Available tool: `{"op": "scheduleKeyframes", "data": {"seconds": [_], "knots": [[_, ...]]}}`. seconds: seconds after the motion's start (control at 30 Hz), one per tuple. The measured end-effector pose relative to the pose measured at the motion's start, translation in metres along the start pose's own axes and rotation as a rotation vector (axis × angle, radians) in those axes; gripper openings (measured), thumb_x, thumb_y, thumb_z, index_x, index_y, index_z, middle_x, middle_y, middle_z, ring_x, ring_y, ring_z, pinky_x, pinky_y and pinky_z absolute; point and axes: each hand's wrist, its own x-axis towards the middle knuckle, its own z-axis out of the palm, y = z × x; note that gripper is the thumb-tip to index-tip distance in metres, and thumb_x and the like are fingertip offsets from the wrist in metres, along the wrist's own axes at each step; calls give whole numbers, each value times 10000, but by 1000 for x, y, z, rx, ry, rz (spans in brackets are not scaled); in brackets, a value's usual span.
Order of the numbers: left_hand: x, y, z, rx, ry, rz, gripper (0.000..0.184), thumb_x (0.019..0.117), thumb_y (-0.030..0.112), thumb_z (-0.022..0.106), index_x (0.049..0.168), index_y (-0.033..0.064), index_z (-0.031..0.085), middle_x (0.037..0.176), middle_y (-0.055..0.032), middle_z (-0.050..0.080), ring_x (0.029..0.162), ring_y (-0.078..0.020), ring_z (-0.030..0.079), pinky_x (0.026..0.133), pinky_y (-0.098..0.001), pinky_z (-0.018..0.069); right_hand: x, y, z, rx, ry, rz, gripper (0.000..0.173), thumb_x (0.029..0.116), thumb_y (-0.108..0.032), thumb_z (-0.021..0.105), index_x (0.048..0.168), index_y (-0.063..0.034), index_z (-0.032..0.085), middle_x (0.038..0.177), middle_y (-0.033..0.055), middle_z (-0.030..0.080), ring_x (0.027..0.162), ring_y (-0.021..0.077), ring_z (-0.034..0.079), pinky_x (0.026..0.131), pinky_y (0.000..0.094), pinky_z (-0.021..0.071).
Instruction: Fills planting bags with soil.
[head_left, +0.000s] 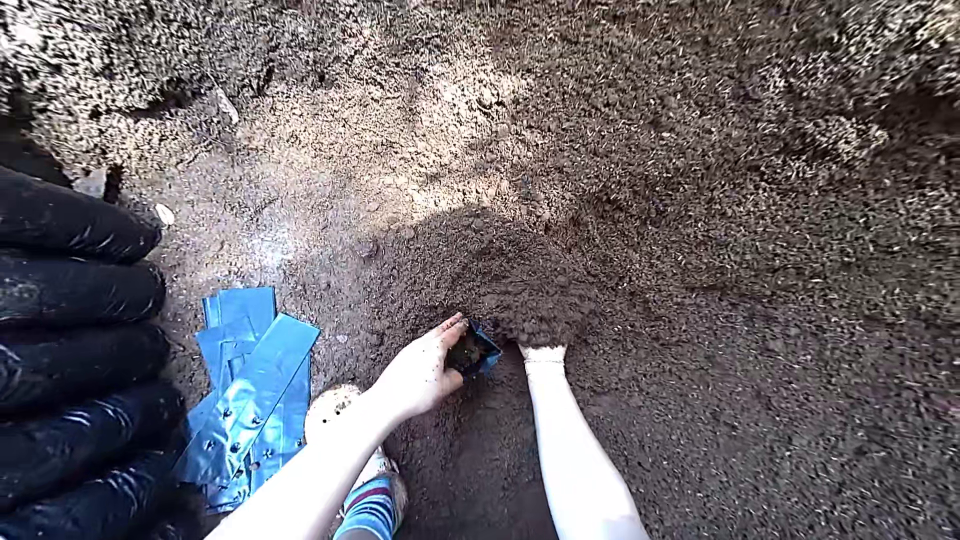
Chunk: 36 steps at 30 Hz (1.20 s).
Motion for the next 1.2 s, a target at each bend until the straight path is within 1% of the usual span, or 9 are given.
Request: {"op": "scheduleKeyframes", "data": {"seconds": [0.27, 0.4, 0.5, 0.67, 0.77, 0.9, 1.0, 1.1, 1.2], "knots": [[14, 12, -4, -98, 57, -21, 708, 947, 135, 692, 1574, 35, 379, 1609, -165, 413, 1457, -287, 450, 1189, -503, 360, -118, -26, 16, -98, -337, 158, 504, 1083, -420, 328, 843, -190, 706, 749, 13, 747, 678, 136, 727, 620, 329, 615], [-5, 22, 2, -134, 128, -34, 736, 906, 74, 723, 1558, 18, 384, 1556, -181, 473, 1411, -303, 496, 1173, -510, 382, -141, -28, 46, -349, -270, 113, 596, 1089, -563, 171, 1297, -153, 551, 1068, 32, 717, 967, 138, 705, 795, 384, 611], [-20, 34, 2, -96, 150, -53, 823, 886, 37, 731, 1601, 44, 325, 1655, -126, 350, 1478, -280, 424, 1198, -478, 361, -163, -46, 67, -762, -331, -71, 488, 1134, -314, 251, 1528, -65, 398, 1425, 78, 570, 1241, 95, 590, 1027, 305, 514], [-13, 28, 6, -64, 139, -46, 765, 908, 81, 725, 1570, -11, 352, 1671, -153, 305, 1514, -280, 368, 1221, -462, 327, -171, -46, 93, -1354, -452, -172, 419, 1104, -195, 416, 1493, -51, 480, 1576, 122, 446, 1430, 150, 446, 1143, 341, 406], [-9, 20, 7, -53, 140, -45, 775, 936, 94, 693, 1609, 51, 310, 1706, -90, 245, 1532, -238, 340, 1223, -443, 330, -180, -49, 100, -1476, -464, -46, 426, 1117, -244, 386, 1511, -113, 482, 1647, 93, 339, 1471, 209, 405, 1106, 468, 465], [-17, 19, 8, -68, 152, -33, 797, 925, 63, 671, 1625, 82, 291, 1714, -59, 229, 1522, -220, 359, 1211, -438, 351, -174, -45, 64, -1312, -309, -254, 391, 1103, -191, 397, 1400, 12, 550, 1390, 166, 597, 1131, 208, 678, 888, 375, 598], [-39, 44, 0, -87, 120, -2, 789, 933, 71, 658, 1630, 104, 290, 1713, -41, 234, 1529, -180, 341, 1225, -398, 329, -161, -10, -7, -1010, -42, 179, 569, 1135, -379, 248, 1400, 56, 502, 1232, 216, 652, 1032, 263, 682, 878, 404, 572], [-65, 73, -14, -122, 132, 44, 771, 934, 99, 667, 1623, 127, 322, 1700, -17, 272, 1510, -146, 366, 1212, -372, 340, -153, 46, -72, -579, -40, 781, 1037, 976, -767, 43, 1484, 68, 389, 1388, 286, 573, 1226, 339, 620, 1002, 448, 520], [-89, 84, -17, -140, 237, 141, 777, 886, 140, 666, 1606, 137, 373, 1663, -11, 358, 1454, -100, 438, 1158, -316, 396, -157, 56, -24, -445, -11, 715, 937, 1012, -669, -63, 1578, 29, 202, 1597, 262, 342, 1424, 311, 446, 1141, 411, 407]]}}
